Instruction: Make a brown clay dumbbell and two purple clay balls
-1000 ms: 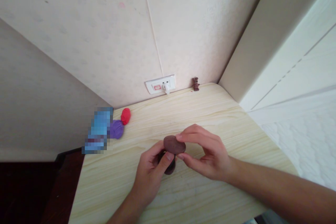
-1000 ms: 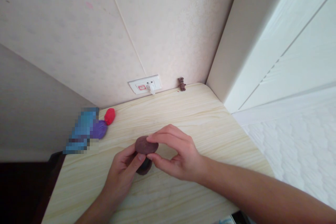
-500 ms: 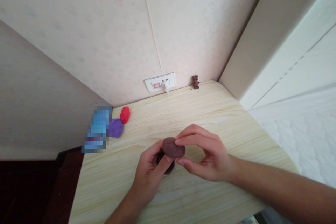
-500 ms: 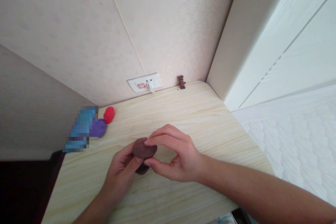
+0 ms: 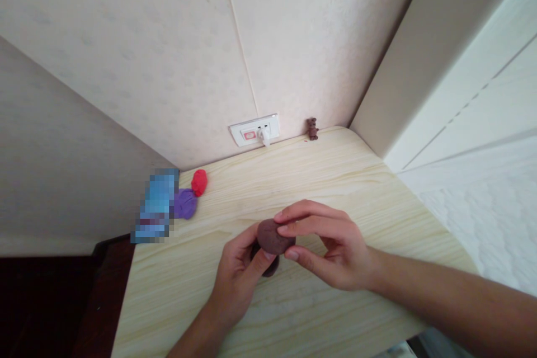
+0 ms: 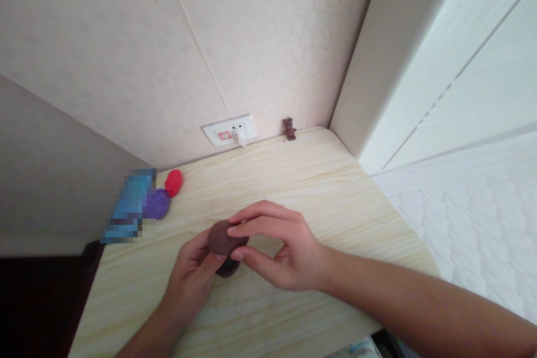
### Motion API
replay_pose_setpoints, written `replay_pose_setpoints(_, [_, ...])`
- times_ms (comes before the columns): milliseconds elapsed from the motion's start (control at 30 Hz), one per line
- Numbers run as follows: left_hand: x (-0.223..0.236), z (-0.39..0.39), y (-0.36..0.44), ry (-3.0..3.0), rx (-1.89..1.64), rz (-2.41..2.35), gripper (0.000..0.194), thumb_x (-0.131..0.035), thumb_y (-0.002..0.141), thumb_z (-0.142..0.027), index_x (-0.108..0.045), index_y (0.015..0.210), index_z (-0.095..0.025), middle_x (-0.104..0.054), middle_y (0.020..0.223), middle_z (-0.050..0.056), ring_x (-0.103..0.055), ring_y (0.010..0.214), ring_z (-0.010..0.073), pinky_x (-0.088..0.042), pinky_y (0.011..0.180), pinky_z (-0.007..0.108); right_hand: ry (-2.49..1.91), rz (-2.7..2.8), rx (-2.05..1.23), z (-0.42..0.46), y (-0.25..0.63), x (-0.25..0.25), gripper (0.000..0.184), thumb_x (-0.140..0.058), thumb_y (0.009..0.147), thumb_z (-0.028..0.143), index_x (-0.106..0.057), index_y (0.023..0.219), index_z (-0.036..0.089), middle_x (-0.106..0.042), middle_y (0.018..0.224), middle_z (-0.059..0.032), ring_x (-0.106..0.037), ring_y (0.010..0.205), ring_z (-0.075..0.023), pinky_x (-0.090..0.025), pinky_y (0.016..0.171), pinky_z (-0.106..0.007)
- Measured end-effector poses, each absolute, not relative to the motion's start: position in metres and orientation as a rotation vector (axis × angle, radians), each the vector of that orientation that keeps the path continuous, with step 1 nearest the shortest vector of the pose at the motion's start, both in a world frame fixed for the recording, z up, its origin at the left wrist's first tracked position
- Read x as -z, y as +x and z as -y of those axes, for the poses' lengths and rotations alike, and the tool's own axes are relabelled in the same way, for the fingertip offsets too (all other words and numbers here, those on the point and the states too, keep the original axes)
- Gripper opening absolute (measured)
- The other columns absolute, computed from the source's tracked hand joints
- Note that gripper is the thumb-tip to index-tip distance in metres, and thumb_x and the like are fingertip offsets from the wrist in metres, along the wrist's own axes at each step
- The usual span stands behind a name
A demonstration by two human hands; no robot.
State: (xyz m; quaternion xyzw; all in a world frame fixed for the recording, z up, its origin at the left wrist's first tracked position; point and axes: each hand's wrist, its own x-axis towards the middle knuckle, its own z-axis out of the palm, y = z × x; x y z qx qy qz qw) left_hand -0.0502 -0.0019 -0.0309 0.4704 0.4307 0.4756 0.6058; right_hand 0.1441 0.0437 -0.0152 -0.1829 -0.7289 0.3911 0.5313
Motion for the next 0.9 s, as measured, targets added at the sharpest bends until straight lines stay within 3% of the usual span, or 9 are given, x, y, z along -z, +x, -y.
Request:
replay_pose_setpoints(267, [0.0293, 0.0025, -0.0495, 1.089, -1.055, -0.992, 0.03, -0.071, 0.089, -0.038, -0.074, 0.111, -0.019, -0.063, 0.079, 0.003, -0.047, 0.06, 0.0089, -0.038, 0.052, 0.018, -0.413, 1.836, -0.693, -0.0443, 0.1445, 0.0151, 0.033, -0.084, 0.077, 0.018, -0.073, 0.107, 0.008, -0.072, 0.107, -0.0176, -0.07, 0.099, -0.0224, -0.062, 0.084, -0.034])
replay_pose_setpoints(533, [0.0247, 0.0039, -0.0491, 1.109, -1.017, -1.01, 0.03, -0.072, 0.088, -0.04, -0.073, 0.107, -0.017, -0.065, 0.082, 0.004, -0.051, 0.065, 0.0109, -0.041, 0.056, 0.02, -0.412, 1.851, -0.599, -0.0421, 0.1444, 0.017, 0.023, -0.078, 0.081, 0.012, -0.074, 0.104, 0.009, -0.071, 0.107, -0.0172, -0.071, 0.098, -0.0217, -0.062, 0.082, -0.033])
replay_pose_setpoints(767, [0.0337, 0.0084, -0.0553, 1.105, -1.083, -0.87, 0.032, -0.069, 0.089, -0.036, -0.07, 0.116, -0.019, -0.068, 0.096, 0.008, -0.061, 0.088, 0.0194, -0.051, 0.075, 0.026, -0.38, 1.86, -0.638, -0.0419, 0.1426, 0.0148, 0.021, -0.073, 0.088, 0.02, -0.072, 0.107, 0.012, -0.071, 0.107, -0.0162, -0.071, 0.099, -0.021, -0.063, 0.084, -0.033])
replay_pose_setpoints(900, [0.0309, 0.0068, -0.0549, 1.128, -1.095, -0.812, 0.042, -0.071, 0.086, -0.044, -0.069, 0.12, -0.019, -0.069, 0.102, 0.009, -0.061, 0.091, 0.0208, -0.051, 0.079, 0.028, -0.399, 1.845, -0.665, -0.0416, 0.1432, 0.0125, 0.022, -0.074, 0.086, 0.019, -0.072, 0.107, 0.012, -0.072, 0.106, -0.016, -0.071, 0.098, -0.0209, -0.063, 0.084, -0.033])
